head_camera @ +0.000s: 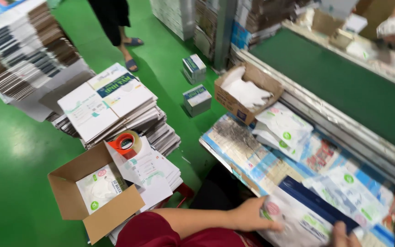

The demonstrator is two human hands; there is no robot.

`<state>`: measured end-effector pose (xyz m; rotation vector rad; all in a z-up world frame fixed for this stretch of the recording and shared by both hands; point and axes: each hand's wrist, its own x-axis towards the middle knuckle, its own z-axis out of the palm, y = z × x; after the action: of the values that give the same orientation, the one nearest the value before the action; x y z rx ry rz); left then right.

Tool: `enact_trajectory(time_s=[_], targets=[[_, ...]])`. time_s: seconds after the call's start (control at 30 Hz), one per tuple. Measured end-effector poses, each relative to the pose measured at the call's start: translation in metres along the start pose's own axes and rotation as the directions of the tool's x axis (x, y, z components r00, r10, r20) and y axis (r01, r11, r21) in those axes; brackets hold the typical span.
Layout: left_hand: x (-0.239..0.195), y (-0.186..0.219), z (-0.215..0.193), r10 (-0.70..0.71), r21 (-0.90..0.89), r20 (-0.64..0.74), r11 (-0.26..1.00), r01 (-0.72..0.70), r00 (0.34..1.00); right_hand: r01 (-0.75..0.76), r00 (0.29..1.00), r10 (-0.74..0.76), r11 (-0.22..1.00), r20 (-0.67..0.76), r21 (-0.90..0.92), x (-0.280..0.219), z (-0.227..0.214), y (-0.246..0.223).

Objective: Pack individual face masks into plastic pouches and organize them into boxes or stacks in a factory setting.

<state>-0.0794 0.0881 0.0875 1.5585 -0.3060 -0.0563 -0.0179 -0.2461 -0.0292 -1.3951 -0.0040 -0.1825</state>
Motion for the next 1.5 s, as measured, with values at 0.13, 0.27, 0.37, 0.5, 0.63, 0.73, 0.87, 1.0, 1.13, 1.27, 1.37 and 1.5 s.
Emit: enact_trajectory(time_s=[0.13, 0.27, 0.37, 0.5, 0.63, 0.73, 0.87, 1.0, 1.13, 1.27, 1.37, 1.5], targets=[[0.008, 0.004, -0.004, -0.185, -0.053, 0.014, 0.981, 0.186, 0.983, -0.094, 0.993, 0.110, 0.952, -0.037, 0.293, -0.012, 0.079, -0.071], [0.021, -0.006, -0.033, -0.133, 0.114, 0.055, 0.985, 0.126, 0.990, -0.129, 0.983, 0.132, 0.991, -0.127, 0.031, 0.006, 0.006, 0.045], [0.034, -0.064, -0.053, -0.260, 0.329, 0.125, 0.921, 0.207, 0.958, -0.078, 0.989, 0.034, 0.948, -0.147, -0.309, -0.011, 0.027, 0.014], [0.075, -0.047, -0.074, -0.174, 0.533, 0.159, 0.844, 0.064, 0.972, 0.208, 0.970, -0.233, 0.656, 0.066, -0.726, -0.043, 0.087, -0.075], [0.169, 0.005, -0.139, -0.064, 0.742, -0.054, 0.665, 0.083, 0.996, 0.246, 0.957, -0.284, 0.675, 0.064, -0.696, -0.035, 0.099, -0.083], [0.208, 0.049, -0.136, -0.152, 0.575, -0.225, 0.777, 0.257, 0.962, 0.197, 0.973, -0.227, 0.719, 0.042, -0.666, -0.041, 0.097, -0.086], [0.220, 0.013, -0.122, 0.248, 0.995, -0.038, 0.098, 0.014, 0.968, 0.167, 0.980, -0.199, 0.770, 0.017, -0.616, -0.037, 0.094, -0.092], [0.216, -0.019, -0.113, 0.064, 0.957, 0.175, 0.223, -0.185, 0.982, 0.166, 0.986, -0.138, 0.831, 0.093, -0.530, -0.016, 0.087, -0.119], [0.234, 0.011, -0.091, 0.071, 0.963, 0.148, 0.217, -0.160, 0.986, 0.322, 0.938, -0.320, 0.664, 0.133, -0.674, 0.075, 0.071, -0.149], [0.296, 0.038, -0.062, 0.201, 0.928, 0.210, 0.269, -0.260, 0.957, 0.487, 0.854, -0.488, 0.634, 0.177, -0.601, 0.238, 0.065, -0.170], [0.375, 0.031, -0.044, 0.194, 0.857, 0.324, 0.354, -0.375, 0.926, 0.408, 0.874, -0.474, 0.591, 0.110, -0.696, 0.339, 0.049, -0.129], [0.494, -0.019, -0.020, 0.234, 0.867, 0.377, 0.252, -0.431, 0.896, 0.084, 0.921, -0.389, 0.268, -0.028, -0.960, 0.388, 0.046, -0.092]])
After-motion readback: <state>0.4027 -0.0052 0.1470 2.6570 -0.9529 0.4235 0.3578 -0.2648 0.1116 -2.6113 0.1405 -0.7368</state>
